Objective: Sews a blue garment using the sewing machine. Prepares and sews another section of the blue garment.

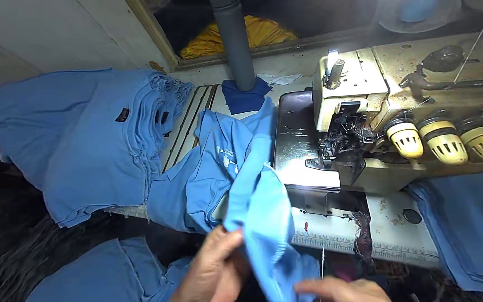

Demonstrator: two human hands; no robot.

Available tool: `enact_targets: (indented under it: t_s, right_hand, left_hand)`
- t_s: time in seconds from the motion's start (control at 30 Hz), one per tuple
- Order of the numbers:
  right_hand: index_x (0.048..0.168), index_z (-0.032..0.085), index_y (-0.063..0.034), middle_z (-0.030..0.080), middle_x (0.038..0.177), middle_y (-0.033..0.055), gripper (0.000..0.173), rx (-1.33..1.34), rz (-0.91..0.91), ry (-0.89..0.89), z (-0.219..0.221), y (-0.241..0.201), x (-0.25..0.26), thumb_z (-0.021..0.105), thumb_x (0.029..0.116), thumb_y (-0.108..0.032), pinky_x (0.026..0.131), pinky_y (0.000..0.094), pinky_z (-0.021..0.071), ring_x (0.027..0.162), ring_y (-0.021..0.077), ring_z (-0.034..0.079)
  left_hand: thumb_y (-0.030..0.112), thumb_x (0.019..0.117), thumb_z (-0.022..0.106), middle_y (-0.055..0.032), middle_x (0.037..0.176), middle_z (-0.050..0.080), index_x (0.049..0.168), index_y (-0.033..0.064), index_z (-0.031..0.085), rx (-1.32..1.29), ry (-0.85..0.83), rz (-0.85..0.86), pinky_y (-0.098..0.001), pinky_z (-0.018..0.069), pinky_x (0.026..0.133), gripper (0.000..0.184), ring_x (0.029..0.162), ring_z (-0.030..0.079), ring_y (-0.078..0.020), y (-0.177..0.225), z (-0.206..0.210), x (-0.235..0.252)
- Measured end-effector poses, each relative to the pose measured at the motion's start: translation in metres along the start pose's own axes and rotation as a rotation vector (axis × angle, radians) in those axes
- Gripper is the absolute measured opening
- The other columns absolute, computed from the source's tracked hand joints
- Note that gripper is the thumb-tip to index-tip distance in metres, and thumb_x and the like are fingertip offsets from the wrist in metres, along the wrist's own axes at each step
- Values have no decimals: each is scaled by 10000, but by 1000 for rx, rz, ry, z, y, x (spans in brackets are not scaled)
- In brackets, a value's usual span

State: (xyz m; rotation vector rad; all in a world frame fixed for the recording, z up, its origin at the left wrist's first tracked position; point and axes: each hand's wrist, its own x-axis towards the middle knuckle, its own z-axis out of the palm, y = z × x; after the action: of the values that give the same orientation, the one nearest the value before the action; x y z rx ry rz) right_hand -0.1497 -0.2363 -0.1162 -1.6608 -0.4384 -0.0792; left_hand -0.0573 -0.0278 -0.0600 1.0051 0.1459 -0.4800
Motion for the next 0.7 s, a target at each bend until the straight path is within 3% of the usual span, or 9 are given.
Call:
enact_targets:
  t_s: [0.1, 0.17, 0.23, 0.3, 0.37, 0.47, 0.5, 0.57, 0.7]
  right_hand:
    - [956, 723, 18, 682, 659, 131, 353, -657, 260, 24, -18, 18, -9, 661, 983, -328, 515, 502, 543, 556, 291, 677]
    - [880, 710, 34, 659, 675, 220, 428, -815, 494, -75, -41, 28, -20, 636, 984, -375, 581, 646, 525, 637, 435, 685]
    - [921, 707, 50, 670, 729, 252, 415, -794, 584, -144, -65, 29, -29, 626, 994, -350, 636, 681, 509, 700, 474, 687]
    - [1009, 731, 24, 720, 770, 181, 314, -679, 398, -82, -76, 21, -30, 664, 980, -281, 614, 565, 556, 660, 345, 709]
    - [1162, 708, -20, 763, 990, 93, 270, -483, 96, 97, -68, 9, -12, 693, 973, -212, 734, 333, 616, 830, 139, 730]
    - [1454, 534, -153, 616, 1425, 5, 515, -417, -268, 161, -39, -8, 37, 677, 979, -290, 1127, 328, 474, 1351, 123, 540]
    - [1443, 540, -151, 641, 1377, 13, 493, -457, -345, 156, -29, -12, 48, 655, 987, -299, 1120, 351, 471, 1330, 154, 553]
    - [1229, 664, -121, 716, 964, 27, 266, -538, -448, 169, -13, -14, 61, 591, 994, -223, 861, 342, 524, 933, 171, 659]
    - [944, 685, -79, 636, 739, 42, 181, -542, -457, 287, -14, -37, 59, 564, 1030, -182, 636, 216, 479, 693, 101, 593]
  left_hand:
    - [231, 997, 540, -14, 939, 774, 934, 191, 777, 46, -72, 284, -304, 623, 822, 249, 907, 742, -94, 52, -9, -6]
    - [282, 999, 575, 11, 941, 778, 946, 201, 798, 118, -93, 487, -267, 623, 811, 243, 908, 740, -64, 88, -26, -15]
    - [150, 1051, 371, 19, 841, 756, 845, 160, 712, 190, 84, 713, -217, 616, 738, 398, 823, 728, -39, 112, -28, -25]
    - [-3, 1008, 401, 114, 844, 723, 907, 193, 630, 608, 135, 760, -165, 582, 764, 318, 831, 690, 33, 116, -24, -31]
    - [172, 933, 702, 151, 872, 728, 986, 223, 715, 1106, -144, 626, -142, 573, 731, 75, 817, 669, 76, 96, -7, -26]
    - [215, 959, 693, -104, 722, 645, 908, -4, 676, 1385, -734, 692, -265, 495, 598, 226, 668, 622, -142, 53, 24, -11]
    - [200, 948, 693, -135, 678, 613, 862, -15, 651, 1394, -844, 705, -319, 466, 566, 235, 631, 606, -208, 49, 33, -13]
    - [203, 926, 709, -151, 727, 648, 891, -11, 669, 1438, -850, 715, -365, 482, 571, 221, 668, 641, -241, 51, 36, -20]
    - [291, 885, 647, 69, 818, 652, 904, 173, 682, 1654, -161, 1032, -170, 511, 594, 125, 711, 601, 7, 52, -17, 5]
